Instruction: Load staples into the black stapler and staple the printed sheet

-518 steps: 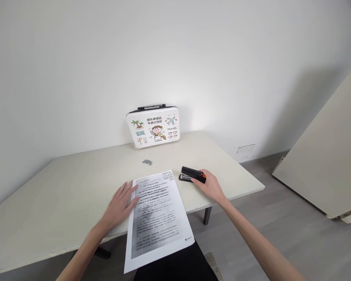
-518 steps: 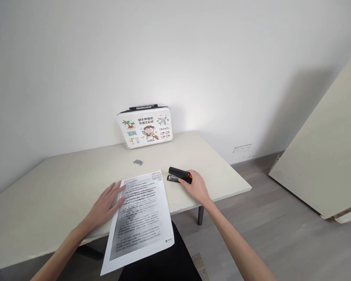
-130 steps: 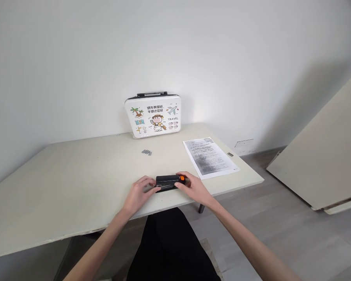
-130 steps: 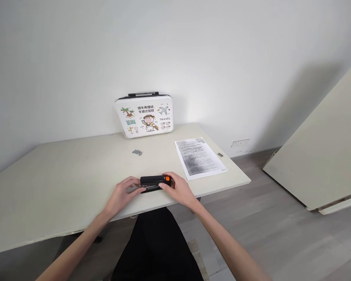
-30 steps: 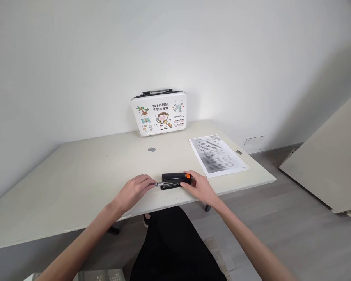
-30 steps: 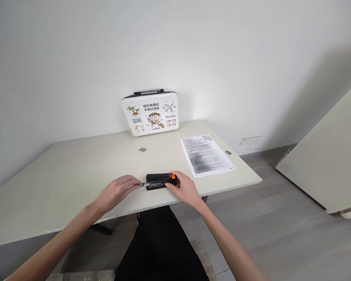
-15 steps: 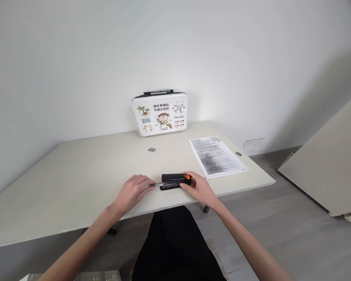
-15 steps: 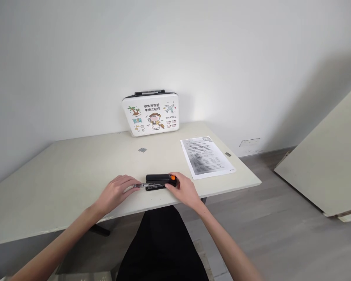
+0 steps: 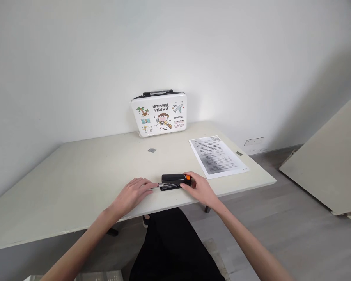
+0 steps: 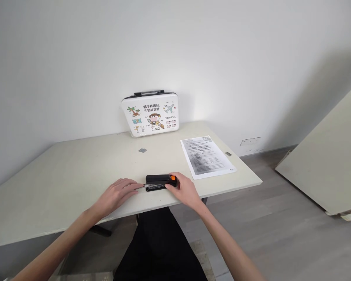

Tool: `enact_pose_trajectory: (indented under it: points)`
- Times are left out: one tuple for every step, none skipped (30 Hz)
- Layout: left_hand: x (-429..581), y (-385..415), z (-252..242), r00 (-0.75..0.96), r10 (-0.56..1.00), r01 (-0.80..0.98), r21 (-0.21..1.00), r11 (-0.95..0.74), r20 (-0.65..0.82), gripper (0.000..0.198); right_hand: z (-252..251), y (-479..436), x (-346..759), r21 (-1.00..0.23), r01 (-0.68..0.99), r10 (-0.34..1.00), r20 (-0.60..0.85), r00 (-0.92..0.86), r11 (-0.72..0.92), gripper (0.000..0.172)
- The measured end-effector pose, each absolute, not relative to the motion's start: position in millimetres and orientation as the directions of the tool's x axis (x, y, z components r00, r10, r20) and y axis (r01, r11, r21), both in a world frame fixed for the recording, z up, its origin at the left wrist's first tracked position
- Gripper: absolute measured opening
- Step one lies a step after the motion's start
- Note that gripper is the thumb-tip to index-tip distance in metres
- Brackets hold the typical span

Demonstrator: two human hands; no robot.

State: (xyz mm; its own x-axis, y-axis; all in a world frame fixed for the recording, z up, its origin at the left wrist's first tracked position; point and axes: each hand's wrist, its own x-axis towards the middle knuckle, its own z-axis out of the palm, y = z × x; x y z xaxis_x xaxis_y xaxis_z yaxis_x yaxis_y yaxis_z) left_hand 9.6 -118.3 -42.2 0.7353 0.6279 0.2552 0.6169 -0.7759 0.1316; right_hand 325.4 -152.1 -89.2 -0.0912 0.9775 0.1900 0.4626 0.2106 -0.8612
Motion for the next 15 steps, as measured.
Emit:
enact_pose_trajectory:
  points:
    - [8,-119,-43,0.727,0.634,0.621,0.144,-0.771,0.263,0.035,-89,-152,326,-0.862,0.462,0.977,0.191,-0.09,0.211,0.042]
    - [6,-119,-44,0.712,0.645,0.628,0.16,-0.761,0.275,0.036,-90,-152,326,-0.862,0.461,0.978,0.192,-0.087,0.21,0.042]
    - [4,-119,-46,0.693,0.659,0.638,0.178,-0.749,0.291,0.037,-90,-152,325,-0.863,0.459,0.978,0.192,-0.084,0.209,0.042]
    - [2,-118,-47,0.67,0.675,0.649,0.198,-0.735,0.309,0.038,-90,-152,325,-0.864,0.459,0.978,0.191,-0.082,0.207,0.041]
    - [0,-117,-48,0.649,0.687,0.657,0.215,-0.723,0.327,0.036,-90,-153,325,-0.865,0.46,0.979,0.187,-0.08,0.203,0.041]
    - [-2,-116,-49,0.633,0.694,0.66,0.23,-0.715,0.342,0.033,-90,-153,325,-0.865,0.46,0.98,0.183,-0.079,0.199,0.041]
    - [-3,-115,-49,0.625,0.696,0.658,0.241,-0.713,0.353,0.031,-90,-153,325,-0.866,0.46,0.98,0.181,-0.079,0.197,0.041]
    - [-4,-113,-50,0.623,0.695,0.652,0.252,-0.715,0.36,0.03,-90,-153,325,-0.866,0.459,0.98,0.18,-0.08,0.196,0.041]
    - [-5,-111,-50,0.622,0.692,0.644,0.263,-0.718,0.365,0.03,-91,-152,326,-0.866,0.459,0.98,0.18,-0.082,0.197,0.041]
    - [-6,-110,-50,0.624,0.69,0.635,0.276,-0.722,0.367,0.03,-91,-152,326,-0.866,0.459,0.98,0.181,-0.086,0.2,0.042]
    - [-6,-109,-51,0.628,0.687,0.623,0.293,-0.726,0.366,0.03,-92,-152,327,-0.865,0.459,0.979,0.184,-0.09,0.204,0.042]
    - [-6,-107,-51,0.636,0.681,0.607,0.31,-0.732,0.362,0.029,-92,-152,327,-0.865,0.457,0.978,0.186,-0.094,0.208,0.042]
    - [-5,-106,-50,0.648,0.672,0.588,0.326,-0.74,0.358,0.029,-92,-152,328,-0.866,0.453,0.977,0.186,-0.101,0.211,0.043]
    - [-5,-106,-50,0.661,0.661,0.568,0.339,-0.75,0.355,0.028,-93,-152,329,-0.869,0.446,0.976,0.186,-0.111,0.216,0.042]
    - [-4,-105,-50,0.677,0.647,0.546,0.349,-0.761,0.351,0.028,-93,-152,329,-0.872,0.436,0.975,0.187,-0.123,0.223,0.042]
